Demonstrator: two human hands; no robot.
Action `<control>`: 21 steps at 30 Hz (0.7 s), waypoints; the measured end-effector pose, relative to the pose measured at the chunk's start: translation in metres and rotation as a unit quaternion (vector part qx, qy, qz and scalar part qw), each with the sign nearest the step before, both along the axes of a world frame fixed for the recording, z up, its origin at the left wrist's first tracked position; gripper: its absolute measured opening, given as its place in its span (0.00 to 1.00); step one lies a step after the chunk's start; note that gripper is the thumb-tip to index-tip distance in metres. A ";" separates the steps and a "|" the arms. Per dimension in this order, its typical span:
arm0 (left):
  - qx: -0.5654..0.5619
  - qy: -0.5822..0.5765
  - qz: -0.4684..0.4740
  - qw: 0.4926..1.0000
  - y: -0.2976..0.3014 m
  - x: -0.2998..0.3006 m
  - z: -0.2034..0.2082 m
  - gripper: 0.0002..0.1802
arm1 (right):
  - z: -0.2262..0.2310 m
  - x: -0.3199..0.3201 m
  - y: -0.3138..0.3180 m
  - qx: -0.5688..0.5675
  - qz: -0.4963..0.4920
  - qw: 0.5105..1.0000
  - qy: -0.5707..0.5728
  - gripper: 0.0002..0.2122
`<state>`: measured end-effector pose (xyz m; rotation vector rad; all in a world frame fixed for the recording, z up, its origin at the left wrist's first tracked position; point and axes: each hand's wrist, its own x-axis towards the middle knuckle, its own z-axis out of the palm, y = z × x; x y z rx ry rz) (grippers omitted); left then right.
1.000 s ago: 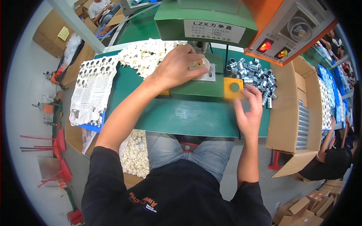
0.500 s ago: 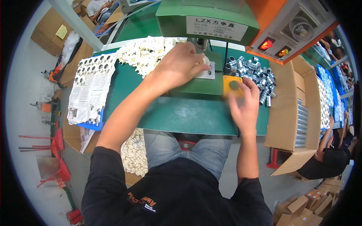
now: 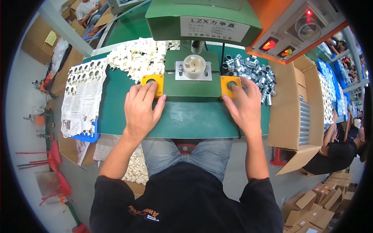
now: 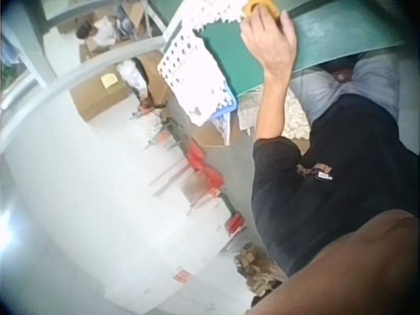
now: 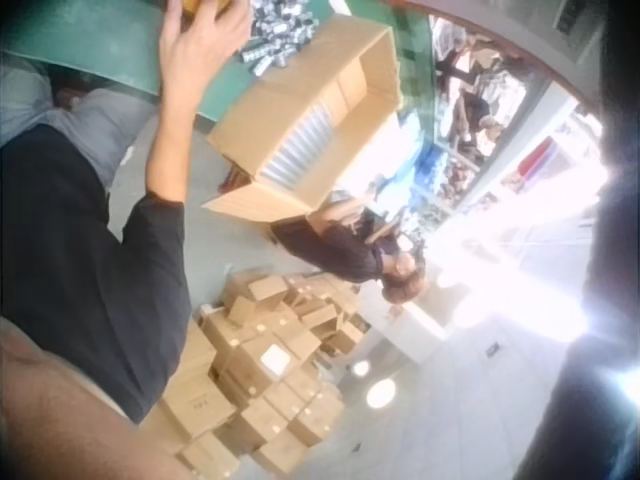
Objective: Assembling metal components using a pneumatic press machine on an industrial production line.
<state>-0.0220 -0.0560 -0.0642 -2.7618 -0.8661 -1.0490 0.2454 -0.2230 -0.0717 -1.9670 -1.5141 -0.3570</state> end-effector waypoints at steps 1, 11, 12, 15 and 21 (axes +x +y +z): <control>-0.002 -0.008 -0.004 1.000 0.001 0.000 -0.001 0.21 | 0.003 0.002 0.000 0.000 0.000 1.000 -0.002 0.18; -0.040 -0.047 -0.010 0.998 0.004 0.003 0.006 0.15 | 0.010 0.068 0.064 -0.037 -0.102 0.994 -0.015 0.20; -0.039 -0.050 -0.013 0.998 0.005 0.003 0.008 0.15 | 0.011 0.074 0.074 -0.095 -0.109 0.990 -0.001 0.19; -0.062 -0.041 -0.011 0.997 0.005 0.003 0.019 0.14 | 0.012 0.081 0.087 -0.190 -0.105 0.974 0.070 0.16; -0.123 -0.059 -0.059 0.989 0.008 0.018 0.045 0.15 | 0.012 0.076 0.078 -0.027 -0.018 0.998 0.061 0.14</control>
